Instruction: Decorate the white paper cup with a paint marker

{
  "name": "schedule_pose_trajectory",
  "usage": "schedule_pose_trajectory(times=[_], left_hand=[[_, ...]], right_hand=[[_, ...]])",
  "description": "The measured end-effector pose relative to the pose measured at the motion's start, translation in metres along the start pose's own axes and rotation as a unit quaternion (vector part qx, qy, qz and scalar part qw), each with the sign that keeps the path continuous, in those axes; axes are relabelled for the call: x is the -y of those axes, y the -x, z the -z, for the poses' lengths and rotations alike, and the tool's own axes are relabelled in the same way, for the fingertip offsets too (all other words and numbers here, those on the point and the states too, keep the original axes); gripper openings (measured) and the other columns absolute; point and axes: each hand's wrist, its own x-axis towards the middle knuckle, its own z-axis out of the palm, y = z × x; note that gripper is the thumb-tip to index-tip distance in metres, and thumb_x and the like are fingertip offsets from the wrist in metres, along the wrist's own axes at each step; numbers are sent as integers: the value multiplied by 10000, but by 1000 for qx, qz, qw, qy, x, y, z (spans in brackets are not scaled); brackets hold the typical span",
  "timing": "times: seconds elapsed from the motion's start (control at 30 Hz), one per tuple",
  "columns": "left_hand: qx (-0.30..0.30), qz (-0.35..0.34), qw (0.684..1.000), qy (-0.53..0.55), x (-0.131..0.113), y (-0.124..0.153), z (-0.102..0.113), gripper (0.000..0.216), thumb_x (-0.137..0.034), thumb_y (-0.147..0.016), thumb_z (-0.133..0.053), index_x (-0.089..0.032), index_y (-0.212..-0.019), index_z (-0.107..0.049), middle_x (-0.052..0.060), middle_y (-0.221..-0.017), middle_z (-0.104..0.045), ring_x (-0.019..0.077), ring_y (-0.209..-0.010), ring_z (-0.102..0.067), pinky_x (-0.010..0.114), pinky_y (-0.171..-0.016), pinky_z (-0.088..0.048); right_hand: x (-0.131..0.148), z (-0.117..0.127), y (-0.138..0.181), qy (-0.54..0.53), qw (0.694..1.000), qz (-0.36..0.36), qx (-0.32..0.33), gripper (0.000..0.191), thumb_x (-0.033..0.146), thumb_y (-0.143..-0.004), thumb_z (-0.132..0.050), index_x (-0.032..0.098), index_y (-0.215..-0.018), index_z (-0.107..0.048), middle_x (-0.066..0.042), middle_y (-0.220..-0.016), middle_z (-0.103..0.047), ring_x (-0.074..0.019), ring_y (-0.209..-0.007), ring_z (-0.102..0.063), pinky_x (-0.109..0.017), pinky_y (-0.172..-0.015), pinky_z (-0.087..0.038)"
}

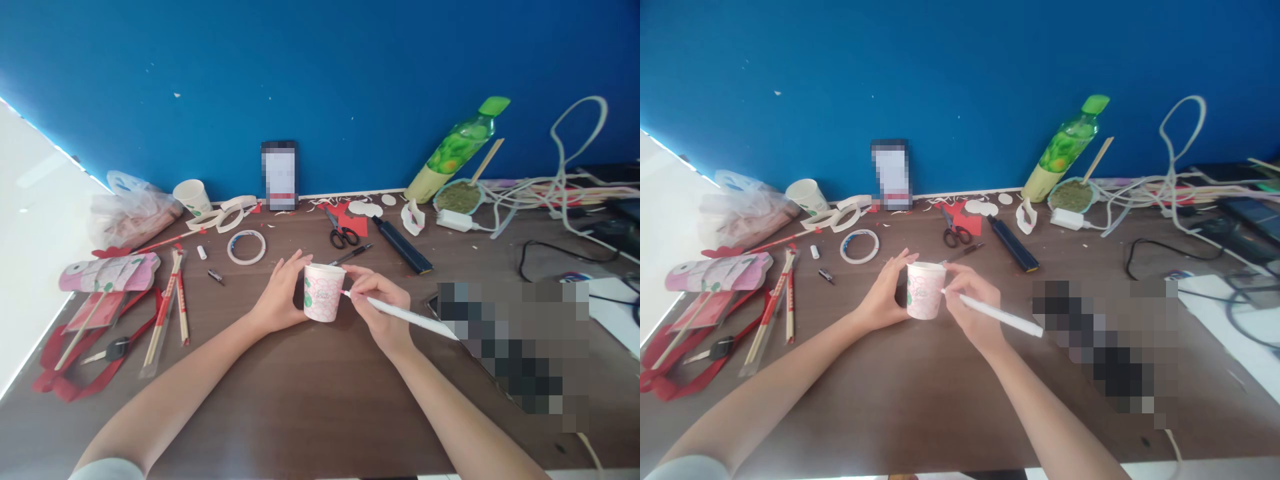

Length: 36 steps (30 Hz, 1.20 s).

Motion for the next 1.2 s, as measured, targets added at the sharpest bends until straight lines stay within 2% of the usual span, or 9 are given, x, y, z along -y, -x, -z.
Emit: schedule_pose_trajectory(times=[0.4, 0.97, 1.2], left_hand=[[1, 1, 1000, 0, 0, 0, 0, 949, -397, -681, -797, -263, -1426, -225, 143, -1521, -378, 327, -1484, -228, 602, -1198, -179], [-1, -6, 1000, -4, 1, 1, -1, 951, -404, -688, -790, -262, -1430, -212, 146, -1516, -386, 329, -1481, -238, 601, -1195, -183], [-31, -38, 999, -12, 4, 3, -5, 1018, -388, -700, -784, -270, -1461, -117, 177, -1519, -371, 341, -1461, -286, 607, -1191, -181]], right_hand=[[4, -4, -2, 29, 999, 25, 9, 145, 197, -747, -663, 234, -617, -610, -24, -607, -614, -289, -1002, -683, -418, -829, -543], [4, -2, -2, 22, 1000, 19, 7, 143, 137, -732, -641, 225, -622, -619, -22, -639, -632, -278, -982, -691, -398, -831, -523], [-8, 2, -1, -54, 998, -6, 14, 115, 162, -755, -664, 225, -660, -651, -22, -681, -651, -277, -1042, -669, -453, -962, -480]])
